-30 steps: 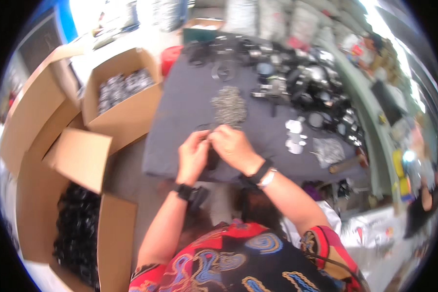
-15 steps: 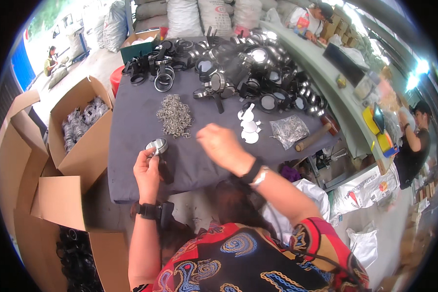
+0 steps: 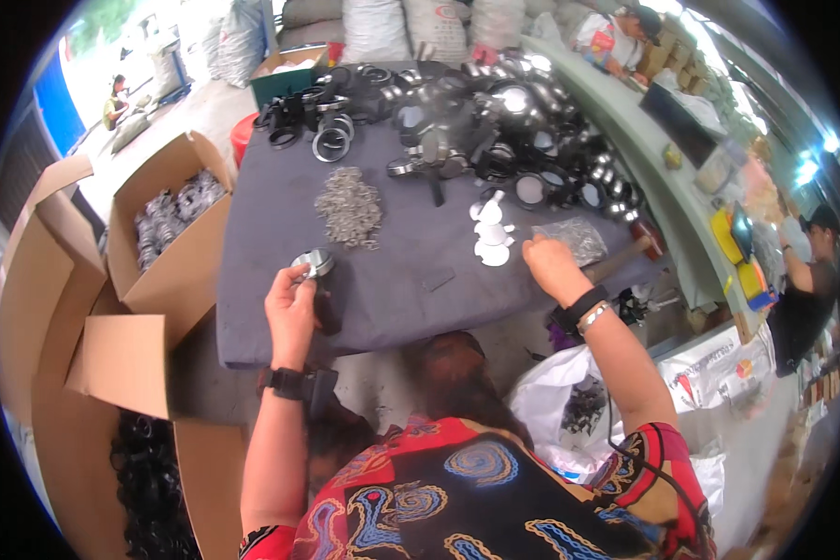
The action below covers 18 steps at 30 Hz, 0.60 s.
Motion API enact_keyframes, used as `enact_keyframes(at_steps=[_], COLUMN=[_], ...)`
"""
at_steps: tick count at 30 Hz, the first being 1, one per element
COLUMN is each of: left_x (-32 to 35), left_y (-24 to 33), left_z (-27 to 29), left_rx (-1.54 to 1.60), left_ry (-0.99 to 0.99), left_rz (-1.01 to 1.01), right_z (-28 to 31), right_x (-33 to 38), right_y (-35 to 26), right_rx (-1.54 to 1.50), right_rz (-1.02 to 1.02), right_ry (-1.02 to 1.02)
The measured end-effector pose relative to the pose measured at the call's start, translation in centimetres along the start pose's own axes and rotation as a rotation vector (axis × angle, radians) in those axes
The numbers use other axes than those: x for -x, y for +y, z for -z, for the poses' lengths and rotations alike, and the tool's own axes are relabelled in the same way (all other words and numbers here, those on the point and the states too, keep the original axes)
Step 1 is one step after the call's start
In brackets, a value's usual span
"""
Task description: Assembling rubber seals and plastic frames for gas masks or industrial masks.
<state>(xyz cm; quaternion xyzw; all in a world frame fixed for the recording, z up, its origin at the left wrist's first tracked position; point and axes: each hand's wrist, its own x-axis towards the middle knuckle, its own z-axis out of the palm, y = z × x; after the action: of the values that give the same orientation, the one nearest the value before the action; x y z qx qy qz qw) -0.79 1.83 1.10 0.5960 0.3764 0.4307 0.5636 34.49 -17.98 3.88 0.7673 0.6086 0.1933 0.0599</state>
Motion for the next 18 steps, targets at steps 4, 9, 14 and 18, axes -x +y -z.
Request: enact_keyframes(at_steps=[4, 9, 14, 18], left_x=[-0.3, -0.4, -0.6, -0.8], left_y=[-1.5, -0.9, -1.1, -0.9], left_z=[0.0, -0.5, -0.2, -0.4], left_rx=[0.016, 0.056, 0.077, 0.037], left_ry=[-0.008, -0.045, -0.019, -0.006], left_rz=[-0.022, 0.036, 0.065, 0.053], right_z=[-0.3, 2.3, 5.8, 5.6], right_x=[0.3, -1.3, -5.1, -8.1], right_y=[0.7, -3.0, -12.6, -18.2], right_rx=[-0.06, -0.282, -1.364, -1.515], right_rz=[0.032, -0.044, -0.088, -0.043], right_ry=[0.055, 0.186, 0.016, -0.025])
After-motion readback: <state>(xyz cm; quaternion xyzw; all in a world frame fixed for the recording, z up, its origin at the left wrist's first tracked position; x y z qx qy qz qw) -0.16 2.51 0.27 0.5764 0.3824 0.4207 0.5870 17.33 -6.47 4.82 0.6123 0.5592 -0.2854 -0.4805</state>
